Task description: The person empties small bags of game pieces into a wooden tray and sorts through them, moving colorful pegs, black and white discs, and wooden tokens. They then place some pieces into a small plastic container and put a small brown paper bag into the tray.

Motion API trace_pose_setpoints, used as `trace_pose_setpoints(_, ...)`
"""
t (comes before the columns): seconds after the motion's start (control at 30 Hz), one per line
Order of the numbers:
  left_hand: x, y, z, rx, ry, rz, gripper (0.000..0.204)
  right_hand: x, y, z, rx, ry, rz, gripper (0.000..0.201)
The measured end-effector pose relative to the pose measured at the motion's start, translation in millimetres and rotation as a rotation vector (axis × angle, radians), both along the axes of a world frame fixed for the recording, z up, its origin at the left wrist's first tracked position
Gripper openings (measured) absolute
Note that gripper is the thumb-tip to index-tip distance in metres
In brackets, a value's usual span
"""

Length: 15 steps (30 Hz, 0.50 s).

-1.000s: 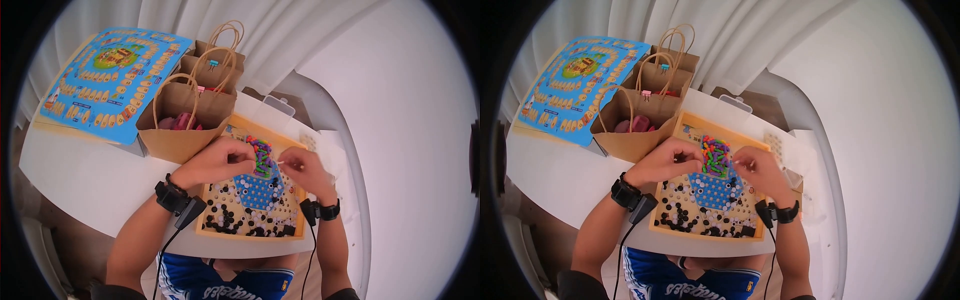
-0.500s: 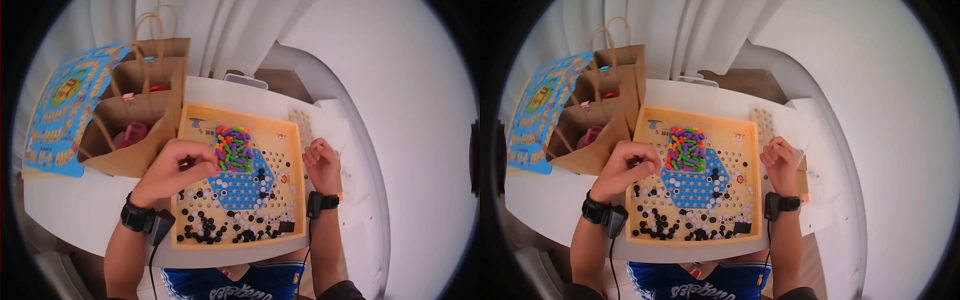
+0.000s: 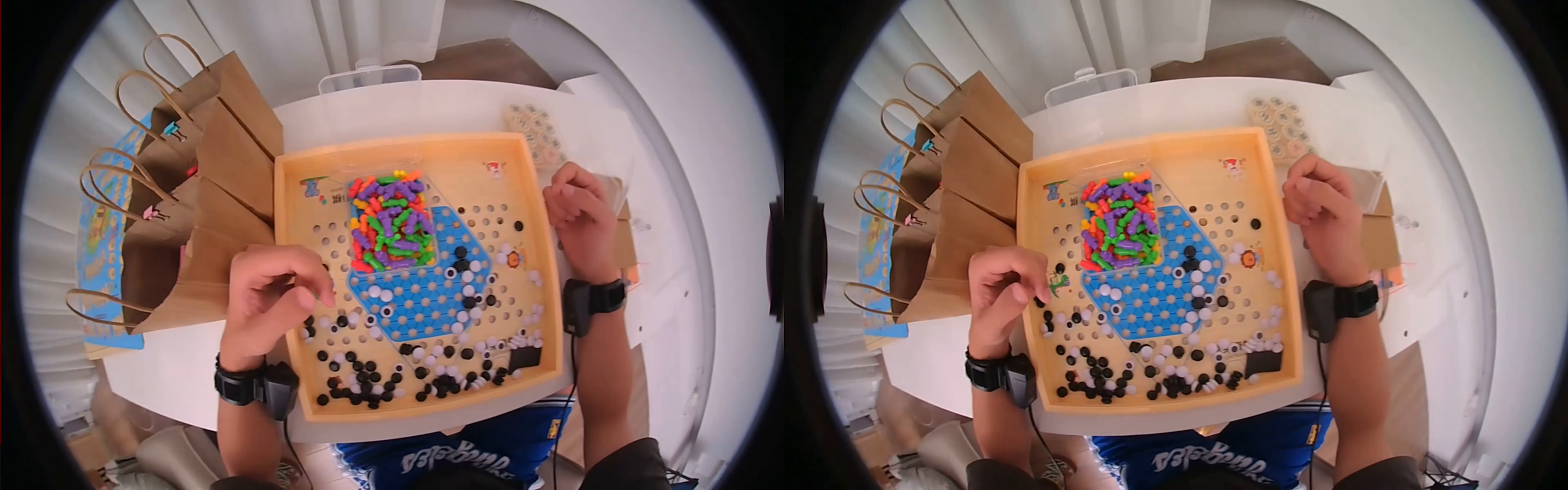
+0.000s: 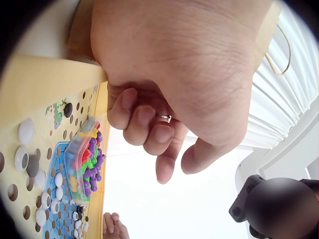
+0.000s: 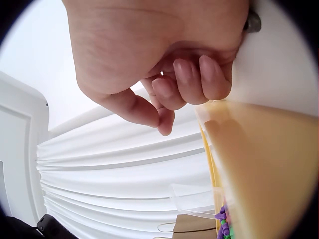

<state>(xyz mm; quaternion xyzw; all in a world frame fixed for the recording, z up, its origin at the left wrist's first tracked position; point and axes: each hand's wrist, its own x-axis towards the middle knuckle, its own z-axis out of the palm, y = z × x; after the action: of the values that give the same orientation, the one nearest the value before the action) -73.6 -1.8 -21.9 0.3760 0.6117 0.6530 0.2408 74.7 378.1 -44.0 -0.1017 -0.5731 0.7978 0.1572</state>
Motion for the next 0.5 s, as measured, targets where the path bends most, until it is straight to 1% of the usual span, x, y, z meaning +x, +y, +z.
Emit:
trace_pose_setpoints(0.03,0.6,-0.4,-0.7,-0.009,0.003,0.003,0.027,0.4,0.6,-0.7,0.019,-0.02,-0.006,0.012)
trace_pose_setpoints(0.1,-0.8,-1.1,-1.3,-0.011,0.02,-0.007,0.028,-0.2,2.4,-1.3,0.047,-0.041,-0.004,0.012)
trace_pose_setpoints(0.27,-0.2,0.3,-0.4,-0.001,0.025,-0.01,0.032,-1.4,3.0,-3.0,0.052,-0.034,0.007,0.013)
trace_pose_setpoints(0.4,0.2,0.9,1.4,-0.02,0.077,-0.019,0.036,-0.1,4.1,-4.7,0.035,-0.026,0.006,0.011)
trace_pose_setpoints(0.47,4.3,3.8,5.6,-0.033,0.008,0.01,0.04,-0.4,5.4,-6.1,0.032,0.003,0.009,0.01)
trace_pose_setpoints(0.5,5.3,5.4,9.6,-0.045,0.021,0.02,0.044,0.2,5.3,-6.2,0.022,0.005,0.025,0.009)
